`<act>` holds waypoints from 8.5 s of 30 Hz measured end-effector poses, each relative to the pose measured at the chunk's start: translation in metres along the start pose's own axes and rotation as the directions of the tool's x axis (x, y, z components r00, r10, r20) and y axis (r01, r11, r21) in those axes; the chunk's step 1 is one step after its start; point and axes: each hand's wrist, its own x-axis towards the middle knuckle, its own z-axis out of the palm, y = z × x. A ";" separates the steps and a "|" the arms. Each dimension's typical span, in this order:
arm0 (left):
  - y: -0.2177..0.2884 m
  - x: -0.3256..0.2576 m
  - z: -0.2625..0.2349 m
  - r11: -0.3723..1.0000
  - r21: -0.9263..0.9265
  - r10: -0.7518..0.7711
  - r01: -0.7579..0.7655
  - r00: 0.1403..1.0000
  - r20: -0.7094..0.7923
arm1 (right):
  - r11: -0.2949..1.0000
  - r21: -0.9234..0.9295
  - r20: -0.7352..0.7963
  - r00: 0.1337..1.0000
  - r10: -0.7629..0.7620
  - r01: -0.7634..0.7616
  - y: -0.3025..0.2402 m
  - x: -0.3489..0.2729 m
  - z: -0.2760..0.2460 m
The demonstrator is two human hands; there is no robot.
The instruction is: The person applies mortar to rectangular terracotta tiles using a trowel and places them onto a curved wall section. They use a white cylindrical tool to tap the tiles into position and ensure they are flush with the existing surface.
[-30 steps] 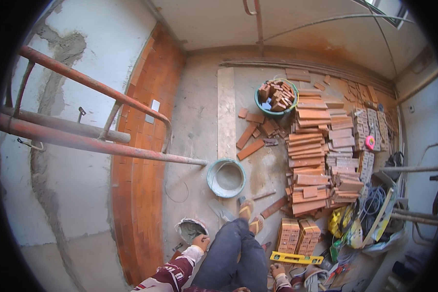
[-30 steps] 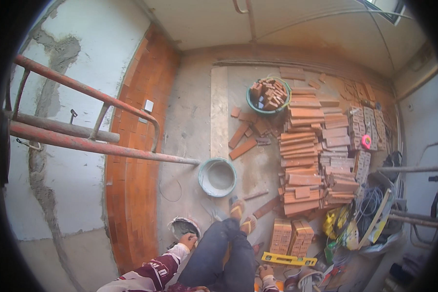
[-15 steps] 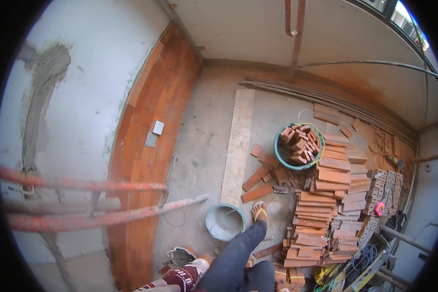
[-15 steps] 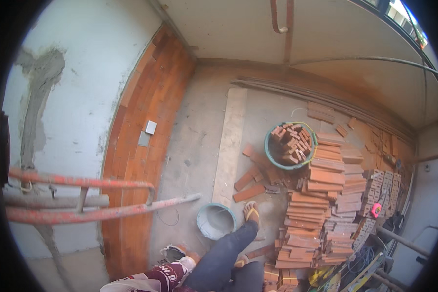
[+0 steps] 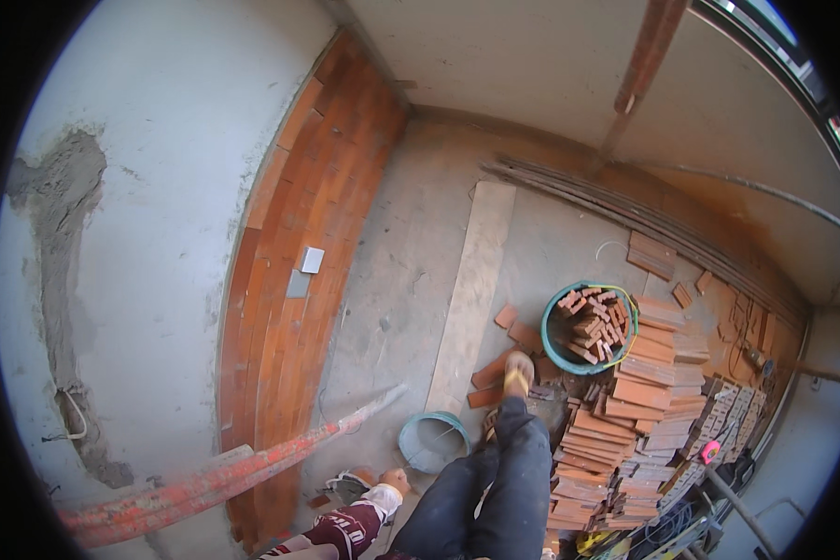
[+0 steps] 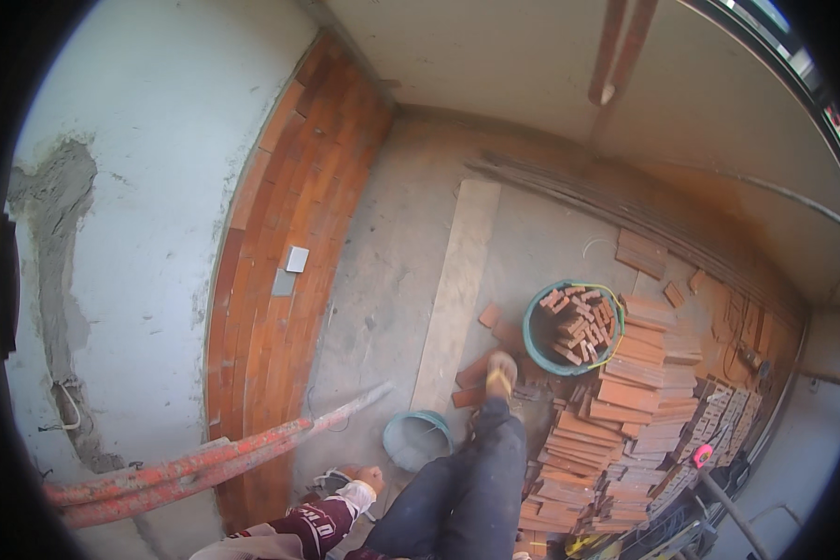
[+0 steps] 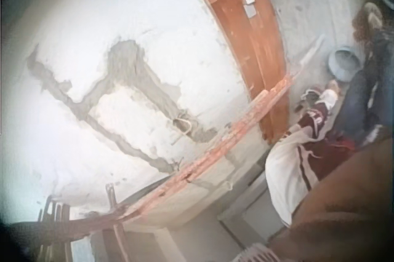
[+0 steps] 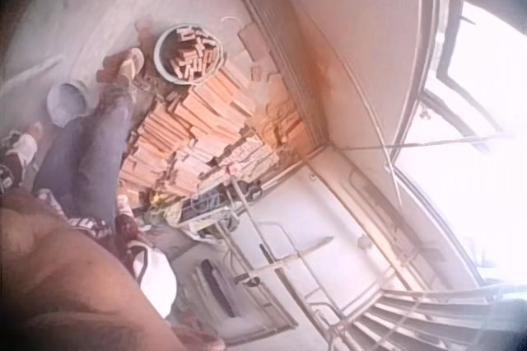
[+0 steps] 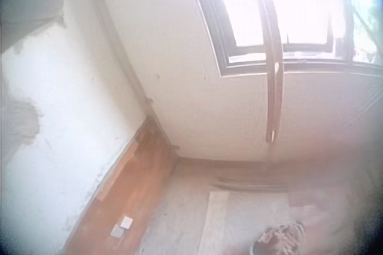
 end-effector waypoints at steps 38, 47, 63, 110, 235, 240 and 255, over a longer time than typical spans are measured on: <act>0.463 0.372 -0.844 0.945 0.328 0.310 0.012 0.294 -0.904 | 0.860 0.217 0.466 0.823 0.324 -0.462 -0.233 0.239 -0.066; 0.480 0.364 -0.852 0.973 0.227 0.193 0.046 0.378 -0.906 | 0.660 0.362 0.533 0.727 0.434 -0.659 -0.398 0.185 -0.004; 0.475 0.390 -0.852 0.955 0.272 0.292 -0.116 0.235 -0.927 | 0.762 0.268 0.465 0.772 0.433 -0.589 -0.312 0.176 -0.014; 0.362 0.150 -0.352 0.964 -0.252 0.032 0.088 0.899 0.437 | 0.784 -0.553 0.751 0.238 0.616 -0.283 -0.280 0.185 -0.162; 0.479 0.090 -0.097 -0.294 -0.938 -0.657 0.182 0.675 0.337 | 0.218 -0.273 0.758 0.070 0.649 0.937 -0.408 0.338 -0.106; 0.480 0.092 -0.060 -0.516 -0.856 -0.647 -0.034 0.670 0.364 | 0.183 -0.260 0.861 0.142 0.488 0.948 -0.400 0.337 -0.106; 0.491 0.073 -0.047 -0.275 -0.952 -0.730 0.132 0.615 0.296 | 0.260 -0.265 0.930 0.175 0.323 0.929 -0.415 0.311 -0.082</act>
